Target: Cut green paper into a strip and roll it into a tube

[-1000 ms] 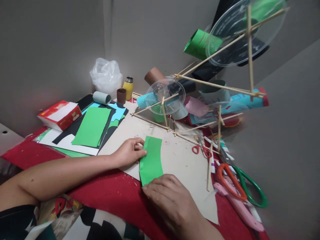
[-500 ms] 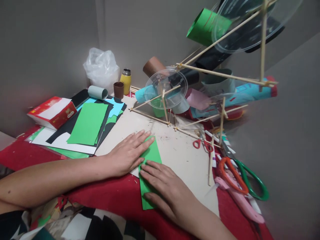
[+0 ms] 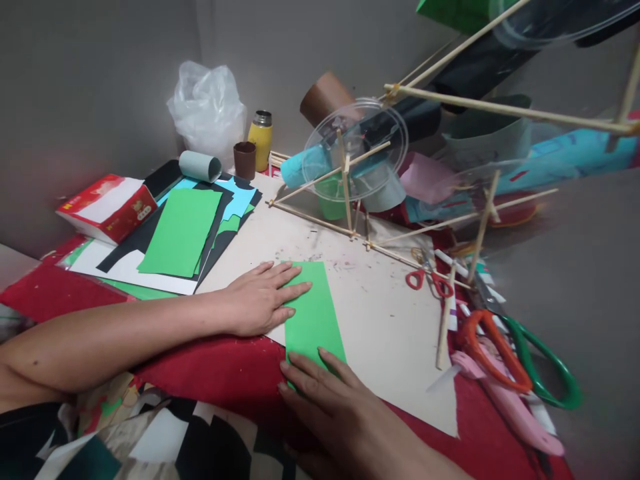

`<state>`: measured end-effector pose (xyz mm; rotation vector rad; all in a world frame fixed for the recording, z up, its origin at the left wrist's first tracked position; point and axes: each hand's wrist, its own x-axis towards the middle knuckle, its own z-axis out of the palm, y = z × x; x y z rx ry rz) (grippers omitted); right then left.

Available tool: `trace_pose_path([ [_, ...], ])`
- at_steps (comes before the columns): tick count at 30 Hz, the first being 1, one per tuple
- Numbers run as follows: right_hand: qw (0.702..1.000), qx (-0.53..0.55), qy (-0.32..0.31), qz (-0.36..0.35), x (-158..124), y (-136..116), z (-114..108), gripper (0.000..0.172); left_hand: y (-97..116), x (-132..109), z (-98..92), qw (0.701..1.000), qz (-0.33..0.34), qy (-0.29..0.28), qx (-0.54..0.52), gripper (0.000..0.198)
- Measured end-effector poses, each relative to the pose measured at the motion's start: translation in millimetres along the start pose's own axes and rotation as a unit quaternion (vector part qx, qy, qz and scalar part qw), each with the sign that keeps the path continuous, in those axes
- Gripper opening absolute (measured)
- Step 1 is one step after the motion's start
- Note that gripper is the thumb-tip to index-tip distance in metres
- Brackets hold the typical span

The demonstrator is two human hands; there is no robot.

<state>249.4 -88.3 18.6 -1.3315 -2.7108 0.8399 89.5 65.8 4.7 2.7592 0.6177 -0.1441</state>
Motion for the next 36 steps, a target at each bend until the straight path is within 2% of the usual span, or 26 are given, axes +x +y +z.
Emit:
trace_pose_path([
  [3,0.997,0.044,0.053,-0.036,-8.7,0.0,-7.0,0.036,-1.9,0.3,1.6,1.000,-0.003,0.010,-0.006,0.056],
  [6,0.990,0.087,0.099,-0.040,-20.7,7.7,-20.6,0.036,-2.4,-1.0,1.6,0.997,0.019,0.076,-0.008,0.059],
  [9,0.979,0.085,0.182,0.041,-28.4,22.5,-31.8,0.030,3.8,-6.6,-3.8,0.983,0.096,0.156,-0.019,0.051],
  [11,0.964,0.063,0.226,0.128,-29.8,34.3,-34.5,0.029,12.3,-13.1,-9.5,0.973,0.166,0.155,-0.023,0.034],
  [14,0.947,0.016,0.203,0.248,-28.1,48.8,-33.3,0.037,27.4,-24.8,-15.7,0.967,0.236,0.098,0.002,0.013],
  [17,0.943,0.006,0.171,0.286,-25.2,54.3,-32.2,0.042,39.3,-33.4,-15.2,0.962,0.253,0.087,0.062,0.004],
  [22,0.943,0.080,0.178,0.271,-22.2,52.8,-34.3,0.045,45.6,-34.3,-8.3,0.931,0.304,0.120,0.160,0.017],
  [26,0.934,0.128,0.198,0.267,-20.7,54.6,-35.4,0.044,44.5,-30.4,-3.7,0.911,0.346,0.161,0.155,0.016],
  [31,0.913,0.239,0.215,0.252,-20.0,56.6,-35.0,0.044,42.2,-26.2,2.0,0.909,0.334,0.197,0.152,0.016],
  [36,0.872,0.385,0.195,0.229,-18.2,53.7,-32.2,0.051,39.2,-24.0,6.6,0.908,0.324,0.216,0.151,0.017],
])
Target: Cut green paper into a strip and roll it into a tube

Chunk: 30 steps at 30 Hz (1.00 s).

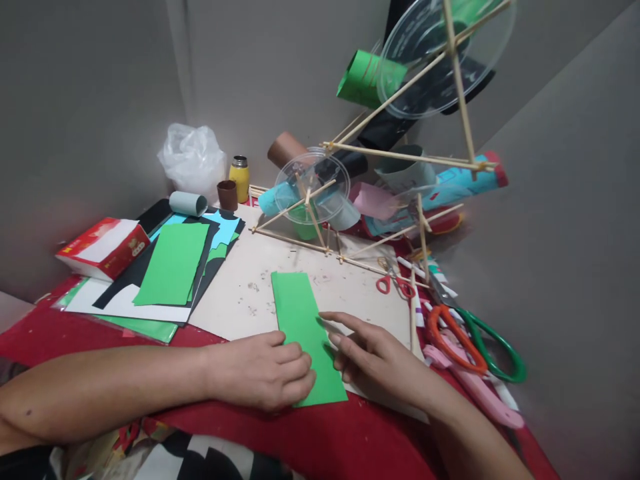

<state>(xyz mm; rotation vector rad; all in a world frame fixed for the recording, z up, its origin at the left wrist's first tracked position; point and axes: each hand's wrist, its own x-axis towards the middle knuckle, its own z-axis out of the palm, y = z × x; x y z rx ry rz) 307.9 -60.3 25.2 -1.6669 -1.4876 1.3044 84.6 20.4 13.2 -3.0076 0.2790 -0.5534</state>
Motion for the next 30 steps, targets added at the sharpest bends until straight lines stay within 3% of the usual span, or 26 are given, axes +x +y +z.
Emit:
trace_pose_path([
  [3,0.999,0.040,0.003,-0.006,1.2,-0.9,-0.7,0.053,-3.2,-2.0,2.2,0.999,-0.013,0.020,-0.024,0.017],
  [6,0.996,0.028,0.077,-0.033,4.4,0.5,-8.2,0.050,-8.5,-5.2,3.4,0.994,-0.060,0.076,-0.058,0.022],
  [9,0.985,-0.056,0.138,-0.091,7.4,3.4,-17.6,0.038,-12.5,-8.8,3.9,0.979,-0.123,0.125,-0.107,0.026],
  [14,0.970,-0.136,0.046,-0.196,9.6,6.2,-16.0,0.051,-11.6,-9.8,4.8,0.943,-0.192,0.156,-0.223,0.032],
  [17,0.971,-0.094,0.031,-0.216,11.7,6.3,-8.7,0.037,-8.4,-7.2,4.6,0.912,-0.239,0.163,-0.291,0.033],
  [19,0.973,-0.052,0.040,-0.222,13.4,5.4,-5.5,0.018,-6.4,-5.0,3.6,0.877,-0.299,0.162,-0.340,0.028],
  [21,0.977,-0.013,0.054,-0.204,14.7,4.2,-3.4,0.017,-5.3,-2.9,2.4,0.820,-0.374,0.148,-0.406,0.022],
  [23,0.984,0.016,0.070,-0.161,15.2,3.6,-1.4,0.024,-5.6,-1.5,2.1,0.740,-0.434,0.139,-0.495,0.017],
  [26,0.990,0.054,0.091,-0.089,15.2,4.6,3.5,0.028,-7.8,-1.2,5.2,0.618,-0.470,0.146,-0.614,0.018],
  [28,0.990,0.088,0.094,-0.054,15.5,5.7,7.3,0.030,-9.7,-1.8,9.0,0.576,-0.482,0.140,-0.645,0.023],
  [30,0.988,0.114,0.097,-0.034,16.2,6.5,10.3,0.034,-11.3,-2.2,12.3,0.557,-0.493,0.127,-0.656,0.027],
])
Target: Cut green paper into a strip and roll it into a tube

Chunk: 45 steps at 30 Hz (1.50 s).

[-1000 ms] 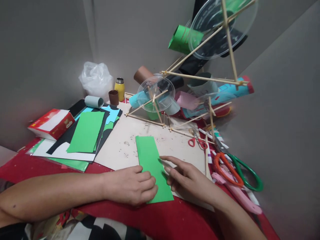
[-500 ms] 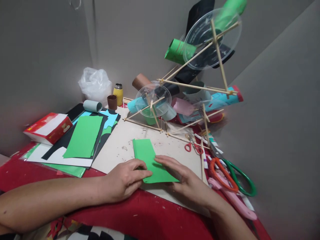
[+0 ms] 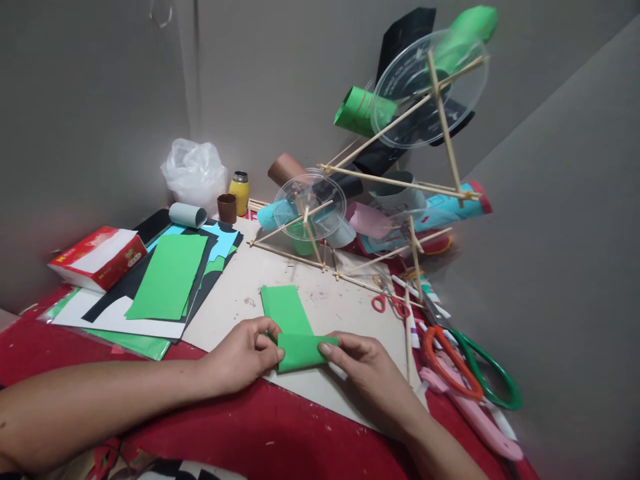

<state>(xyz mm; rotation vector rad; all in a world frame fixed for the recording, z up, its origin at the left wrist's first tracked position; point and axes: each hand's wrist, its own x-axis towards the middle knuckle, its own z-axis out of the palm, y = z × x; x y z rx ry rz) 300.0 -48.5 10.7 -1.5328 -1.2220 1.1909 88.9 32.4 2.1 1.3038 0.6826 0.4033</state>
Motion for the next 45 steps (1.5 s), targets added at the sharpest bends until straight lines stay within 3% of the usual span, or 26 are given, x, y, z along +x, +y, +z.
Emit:
trace_pose_path([
  [6,0.996,0.089,-0.019,0.022,0.3,0.3,2.6,0.029,6.3,2.4,1.1,0.992,-0.075,0.037,-0.092,0.035],
  [10,0.992,0.116,-0.040,0.021,0.1,-1.5,5.3,0.026,12.6,1.0,3.0,0.986,-0.125,0.029,-0.108,0.037],
  [16,0.991,0.120,-0.051,0.009,-0.3,-0.9,7.6,0.024,17.4,7.0,-6.7,0.991,-0.121,0.000,-0.062,0.032],
  [20,0.990,0.126,-0.055,0.007,0.2,0.6,8.2,0.021,27.5,20.9,-24.4,0.989,-0.060,0.115,-0.073,0.017],
  [23,0.990,0.129,-0.058,0.009,0.5,0.3,8.9,0.021,33.9,28.2,-33.2,0.973,-0.073,0.194,-0.103,0.024],
  [28,0.992,0.113,-0.049,0.013,0.4,-2.6,9.2,0.024,35.2,29.8,-31.3,0.964,-0.079,0.226,-0.118,0.033],
  [32,0.993,0.109,-0.046,0.017,-0.2,-4.0,9.4,0.025,33.3,30.5,-27.5,0.965,-0.085,0.215,-0.127,0.033],
  [38,0.992,0.110,-0.054,0.016,0.7,-3.8,9.3,0.025,28.3,34.2,-25.5,0.981,-0.101,0.126,-0.104,0.010],
  [45,0.989,0.125,-0.074,0.014,-0.3,-2.8,7.9,0.027,19.4,34.6,-18.1,0.997,0.003,0.076,-0.003,0.012],
])
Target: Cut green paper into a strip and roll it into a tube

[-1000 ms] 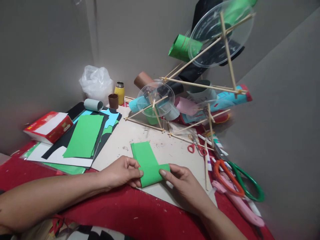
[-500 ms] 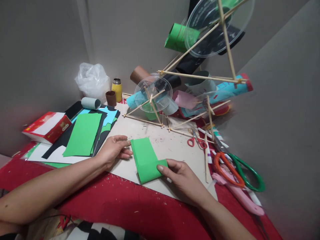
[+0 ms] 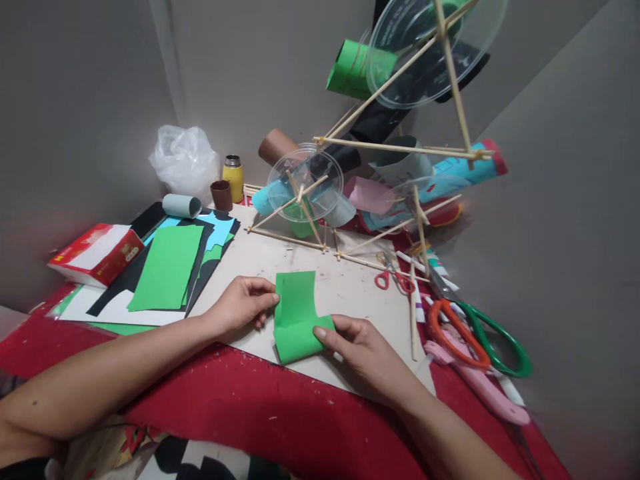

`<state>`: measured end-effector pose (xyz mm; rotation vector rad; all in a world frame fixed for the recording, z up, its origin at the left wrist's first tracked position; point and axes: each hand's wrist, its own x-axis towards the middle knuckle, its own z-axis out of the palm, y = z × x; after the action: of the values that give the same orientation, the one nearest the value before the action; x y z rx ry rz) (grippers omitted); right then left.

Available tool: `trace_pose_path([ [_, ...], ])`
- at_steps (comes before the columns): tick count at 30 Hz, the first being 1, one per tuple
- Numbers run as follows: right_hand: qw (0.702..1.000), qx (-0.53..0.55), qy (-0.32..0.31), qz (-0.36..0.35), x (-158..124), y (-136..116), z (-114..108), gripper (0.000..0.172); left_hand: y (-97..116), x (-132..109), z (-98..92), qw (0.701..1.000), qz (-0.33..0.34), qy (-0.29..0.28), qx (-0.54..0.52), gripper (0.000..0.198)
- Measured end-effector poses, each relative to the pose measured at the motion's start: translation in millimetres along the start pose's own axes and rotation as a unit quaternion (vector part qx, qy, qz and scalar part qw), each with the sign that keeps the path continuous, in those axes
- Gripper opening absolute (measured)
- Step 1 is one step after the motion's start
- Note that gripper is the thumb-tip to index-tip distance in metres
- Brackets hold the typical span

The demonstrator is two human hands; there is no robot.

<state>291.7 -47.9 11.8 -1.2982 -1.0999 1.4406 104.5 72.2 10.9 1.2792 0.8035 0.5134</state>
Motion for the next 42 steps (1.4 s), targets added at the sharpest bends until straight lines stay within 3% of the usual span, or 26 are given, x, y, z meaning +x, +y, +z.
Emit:
trace_pose_path([
  [5,1.000,0.002,0.027,0.015,0.6,3.2,-0.2,0.029,-2.4,-8.6,1.8,0.979,0.147,0.006,0.138,0.011],
  [7,0.999,0.003,0.036,0.024,1.8,4.3,-0.3,0.031,-2.5,-13.2,2.0,0.942,0.236,0.027,0.235,0.010],
  [9,0.999,0.015,0.041,0.029,3.0,5.3,-0.6,0.031,-3.1,-16.8,1.4,0.886,0.334,0.034,0.320,0.010],
  [13,0.996,0.059,0.057,0.028,4.4,6.7,-1.4,0.021,-6.2,-20.6,-3.2,0.804,0.445,-0.038,0.391,0.018],
  [17,0.995,0.086,0.054,0.020,4.0,3.3,-1.4,0.008,-7.0,-22.6,-9.5,0.778,0.433,-0.079,0.448,0.028],
  [25,0.987,0.151,0.023,0.043,3.5,1.4,-4.6,0.011,3.3,-21.6,-16.4,0.781,0.394,-0.133,0.467,0.032],
  [35,0.979,0.199,0.019,0.049,4.0,1.8,-5.1,0.016,-9.6,-19.7,-21.0,0.743,0.460,-0.106,0.475,0.035],
  [42,0.971,0.233,0.035,0.050,3.7,4.8,-6.4,0.021,-8.4,-22.3,-16.9,0.742,0.472,-0.124,0.460,0.039],
])
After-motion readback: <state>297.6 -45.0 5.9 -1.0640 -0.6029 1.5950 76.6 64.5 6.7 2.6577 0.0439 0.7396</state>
